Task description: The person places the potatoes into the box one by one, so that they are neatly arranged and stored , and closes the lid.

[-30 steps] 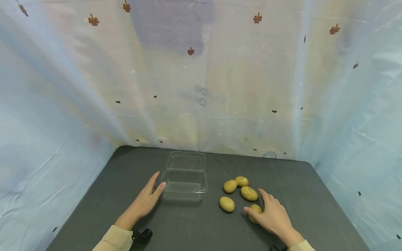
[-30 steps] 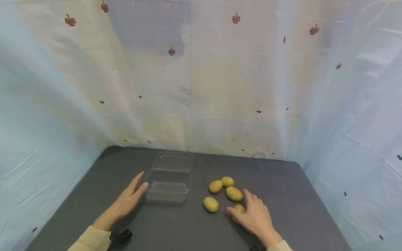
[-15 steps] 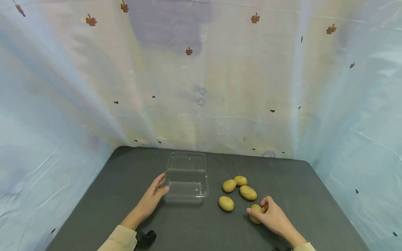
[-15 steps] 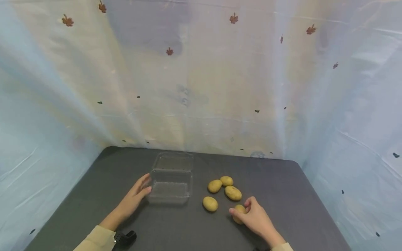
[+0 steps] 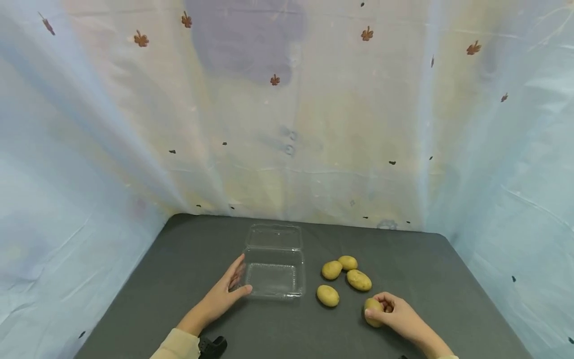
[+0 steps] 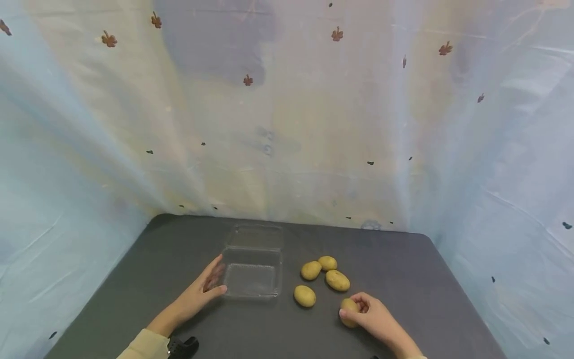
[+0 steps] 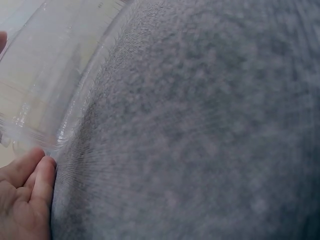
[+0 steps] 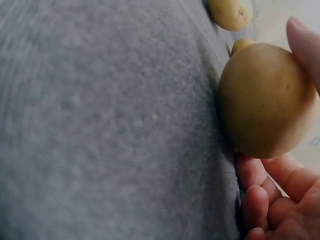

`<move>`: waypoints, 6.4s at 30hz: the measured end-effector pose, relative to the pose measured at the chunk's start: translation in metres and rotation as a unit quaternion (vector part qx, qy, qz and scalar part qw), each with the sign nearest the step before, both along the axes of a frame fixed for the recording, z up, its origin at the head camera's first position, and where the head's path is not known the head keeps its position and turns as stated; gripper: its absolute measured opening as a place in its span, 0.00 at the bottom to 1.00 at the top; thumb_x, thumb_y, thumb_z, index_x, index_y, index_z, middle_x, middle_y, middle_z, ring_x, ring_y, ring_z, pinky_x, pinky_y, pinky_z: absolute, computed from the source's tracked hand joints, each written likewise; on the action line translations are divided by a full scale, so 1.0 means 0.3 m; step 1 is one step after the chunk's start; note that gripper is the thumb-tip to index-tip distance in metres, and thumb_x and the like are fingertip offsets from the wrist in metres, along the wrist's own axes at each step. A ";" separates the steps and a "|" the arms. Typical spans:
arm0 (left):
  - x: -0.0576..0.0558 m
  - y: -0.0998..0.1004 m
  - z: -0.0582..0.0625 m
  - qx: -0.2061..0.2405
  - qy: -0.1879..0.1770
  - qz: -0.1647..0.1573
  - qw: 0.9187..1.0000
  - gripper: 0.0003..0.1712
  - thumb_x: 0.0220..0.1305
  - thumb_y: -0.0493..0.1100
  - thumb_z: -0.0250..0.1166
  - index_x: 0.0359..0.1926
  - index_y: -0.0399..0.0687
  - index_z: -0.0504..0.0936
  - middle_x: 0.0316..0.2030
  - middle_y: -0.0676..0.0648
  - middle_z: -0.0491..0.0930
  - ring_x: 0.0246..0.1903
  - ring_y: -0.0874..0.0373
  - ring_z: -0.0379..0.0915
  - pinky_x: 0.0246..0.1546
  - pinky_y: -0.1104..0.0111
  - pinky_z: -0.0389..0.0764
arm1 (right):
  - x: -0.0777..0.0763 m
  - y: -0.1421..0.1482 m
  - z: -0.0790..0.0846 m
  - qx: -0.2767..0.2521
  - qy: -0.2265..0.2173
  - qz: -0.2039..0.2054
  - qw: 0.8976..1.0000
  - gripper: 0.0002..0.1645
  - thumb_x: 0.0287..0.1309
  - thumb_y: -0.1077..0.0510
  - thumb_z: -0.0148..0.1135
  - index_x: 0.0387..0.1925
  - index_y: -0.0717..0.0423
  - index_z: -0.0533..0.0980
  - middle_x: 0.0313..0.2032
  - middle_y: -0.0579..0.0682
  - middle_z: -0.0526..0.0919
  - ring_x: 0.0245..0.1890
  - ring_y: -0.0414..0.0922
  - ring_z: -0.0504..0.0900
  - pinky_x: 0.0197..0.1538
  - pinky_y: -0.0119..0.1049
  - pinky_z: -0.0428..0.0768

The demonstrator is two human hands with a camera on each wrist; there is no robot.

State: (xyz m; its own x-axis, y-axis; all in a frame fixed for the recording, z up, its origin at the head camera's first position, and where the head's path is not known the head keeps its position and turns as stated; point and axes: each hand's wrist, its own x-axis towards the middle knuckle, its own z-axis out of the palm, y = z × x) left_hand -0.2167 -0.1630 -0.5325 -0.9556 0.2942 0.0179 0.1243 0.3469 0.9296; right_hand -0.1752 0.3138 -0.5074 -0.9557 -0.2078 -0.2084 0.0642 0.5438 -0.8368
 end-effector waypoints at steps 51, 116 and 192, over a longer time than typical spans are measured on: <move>0.012 0.011 0.025 -0.010 -0.030 0.018 0.999 0.53 0.59 0.59 0.68 0.75 0.73 0.43 0.72 0.44 0.53 0.70 0.39 0.50 0.63 0.39 0.57 | -0.062 -0.208 0.214 -0.069 0.090 -0.058 0.992 0.30 0.58 0.44 0.67 0.59 0.50 0.73 0.46 0.53 0.79 0.42 0.50 0.78 0.43 0.46 0.80; -0.004 0.045 0.022 0.001 -0.031 -0.013 0.999 0.50 0.63 0.59 0.65 0.76 0.73 0.42 0.72 0.40 0.53 0.69 0.38 0.51 0.64 0.40 0.57 | -0.204 -0.866 0.104 0.131 0.128 0.003 0.983 0.32 0.52 0.39 0.70 0.45 0.59 0.73 0.31 0.50 0.77 0.24 0.45 0.73 0.24 0.40 0.72; -0.018 0.004 0.019 0.056 -0.007 -0.031 0.998 0.38 0.73 0.49 0.55 0.77 0.60 0.47 0.69 0.39 0.60 0.69 0.43 0.54 0.68 0.49 0.56 | -0.155 -0.062 0.013 0.044 0.077 -0.096 0.991 0.45 0.62 0.34 0.57 0.70 0.55 0.61 0.66 0.63 0.63 0.65 0.59 0.61 0.62 0.59 0.65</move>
